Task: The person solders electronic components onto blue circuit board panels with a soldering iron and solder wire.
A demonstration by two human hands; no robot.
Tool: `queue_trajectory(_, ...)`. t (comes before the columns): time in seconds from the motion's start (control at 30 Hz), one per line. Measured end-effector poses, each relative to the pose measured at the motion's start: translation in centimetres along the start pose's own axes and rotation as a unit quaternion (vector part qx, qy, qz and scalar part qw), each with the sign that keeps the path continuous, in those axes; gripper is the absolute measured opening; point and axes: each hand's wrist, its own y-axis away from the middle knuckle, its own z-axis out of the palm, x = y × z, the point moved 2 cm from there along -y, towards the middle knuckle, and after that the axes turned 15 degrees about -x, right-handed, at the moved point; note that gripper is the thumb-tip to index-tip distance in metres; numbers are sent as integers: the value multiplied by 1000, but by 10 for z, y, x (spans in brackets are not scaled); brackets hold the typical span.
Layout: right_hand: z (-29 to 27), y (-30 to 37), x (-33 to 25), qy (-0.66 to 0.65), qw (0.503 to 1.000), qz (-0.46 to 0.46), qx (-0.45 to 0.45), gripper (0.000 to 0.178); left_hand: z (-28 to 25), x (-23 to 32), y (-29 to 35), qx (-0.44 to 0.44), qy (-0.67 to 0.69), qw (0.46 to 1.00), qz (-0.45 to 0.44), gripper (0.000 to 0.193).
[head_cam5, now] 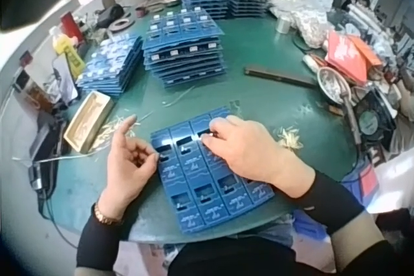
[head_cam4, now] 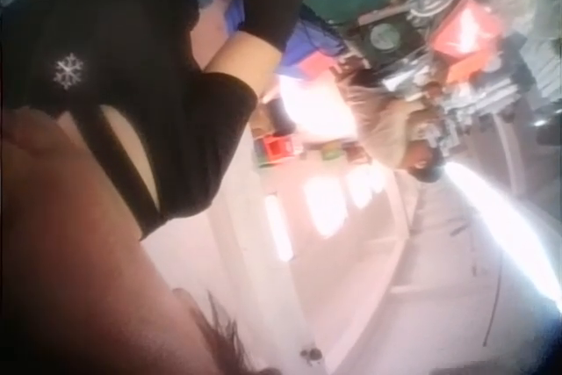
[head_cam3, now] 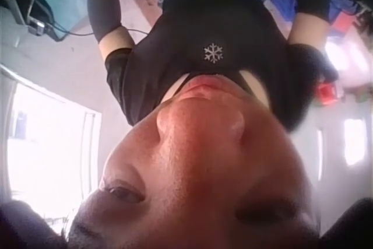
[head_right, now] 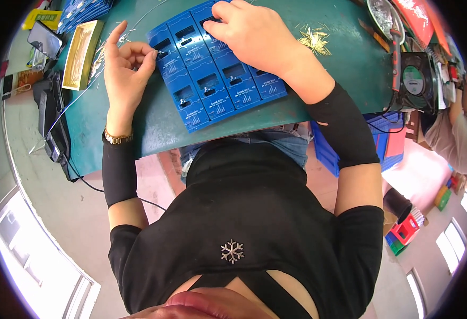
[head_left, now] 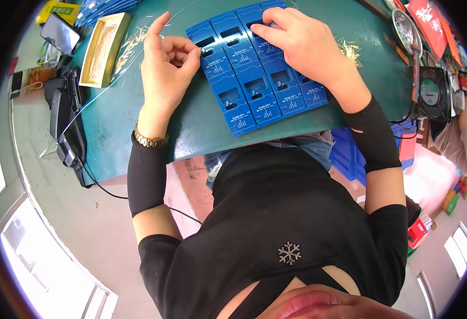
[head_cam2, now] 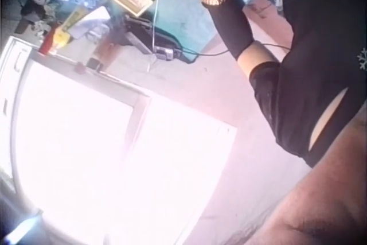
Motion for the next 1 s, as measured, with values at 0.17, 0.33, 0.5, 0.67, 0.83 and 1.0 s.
queue_trajectory(0.17,-43,5,-2,-116,984,75,114,16,-3,0,3,3,-25,1000,-17,75)
queue_trajectory(0.33,-22,86,73,-119,939,278,162,17,-1,13,1,3,-102,995,-15,79)
queue_trajectory(0.5,-17,135,91,-154,891,405,133,16,-1,14,-1,-11,-113,993,-1,81)
queue_trajectory(0.67,-9,141,90,-179,887,400,144,17,0,16,1,-13,-108,994,-1,80)
queue_trajectory(0.83,-3,144,97,-182,888,397,141,17,-2,13,1,-16,-64,997,-26,79)
queue_trajectory(1.0,-4,143,94,-185,901,368,140,15,-2,13,-1,-25,-40,998,-32,78)
